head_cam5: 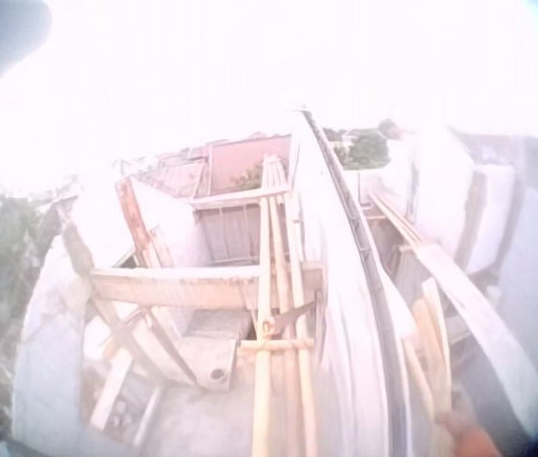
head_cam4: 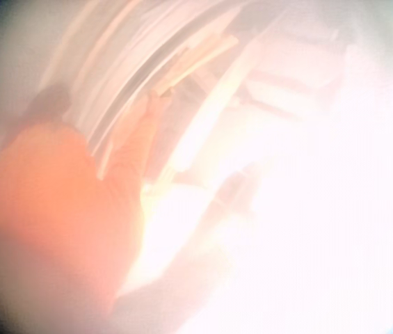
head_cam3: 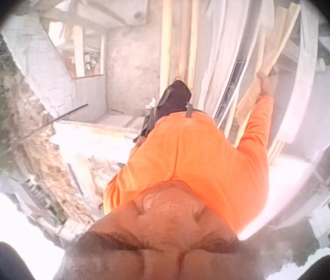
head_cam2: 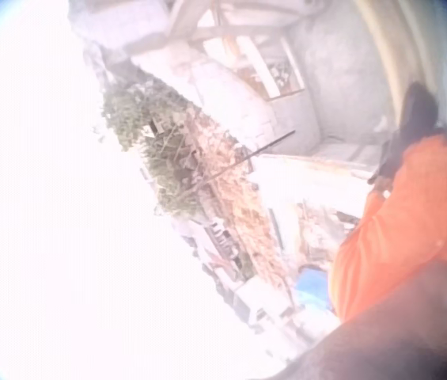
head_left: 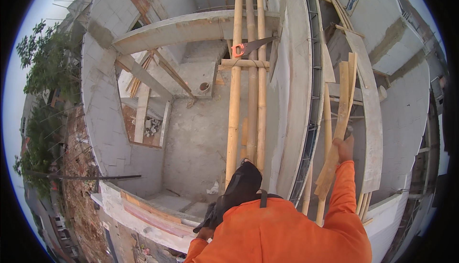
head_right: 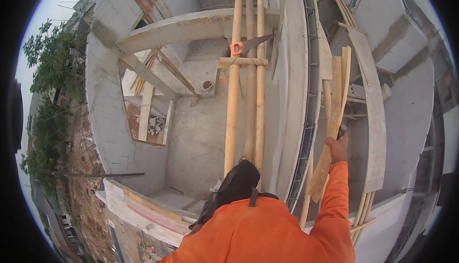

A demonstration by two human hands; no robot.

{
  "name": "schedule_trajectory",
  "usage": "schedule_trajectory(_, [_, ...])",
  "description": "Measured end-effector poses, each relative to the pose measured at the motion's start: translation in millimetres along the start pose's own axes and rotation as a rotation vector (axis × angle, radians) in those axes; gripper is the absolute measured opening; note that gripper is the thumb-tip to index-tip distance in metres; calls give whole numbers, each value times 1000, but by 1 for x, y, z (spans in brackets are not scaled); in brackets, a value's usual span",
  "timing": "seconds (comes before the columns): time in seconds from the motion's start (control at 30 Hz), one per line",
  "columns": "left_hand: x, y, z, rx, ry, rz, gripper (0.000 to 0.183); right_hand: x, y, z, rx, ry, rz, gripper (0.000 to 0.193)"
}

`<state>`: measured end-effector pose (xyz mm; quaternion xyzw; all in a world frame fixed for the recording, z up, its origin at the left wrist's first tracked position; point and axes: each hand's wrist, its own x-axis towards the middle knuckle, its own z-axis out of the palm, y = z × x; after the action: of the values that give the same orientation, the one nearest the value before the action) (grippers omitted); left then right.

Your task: The person walks along a bamboo scaffolding structure on a construction site, carrying wooden planks and a bundle of wire. They place the planks onto the scaffolding and then proceed to tie the wire around the bamboo poles to secure the structure.

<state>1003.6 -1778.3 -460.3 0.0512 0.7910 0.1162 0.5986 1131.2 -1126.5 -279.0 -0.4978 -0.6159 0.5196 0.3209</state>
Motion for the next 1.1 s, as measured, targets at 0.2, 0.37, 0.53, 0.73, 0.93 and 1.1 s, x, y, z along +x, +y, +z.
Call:
schedule_trajectory(0.2, [-26,104,-58,-41,-27,-68,56,65,-72,39,-1,-40,-25,45])
schedule_trajectory(0.37, [30,89,-63,27,12,75,63,93,-127,53,-40,-33,-44,45])
schedule_trajectory(0.53, [1,176,-109,-168,224,-1,37,108,-157,54,-91,69,-9,44])
schedule_trajectory(0.73, [40,193,-134,-248,156,49,42,148,-161,56,4,50,-94,42])
schedule_trajectory(0.93, [113,168,-147,227,54,260,39,218,-160,76,-18,55,-76,43])
schedule_trajectory(1.1, [90,241,-193,126,12,90,40,291,-161,106,30,117,-78,44])
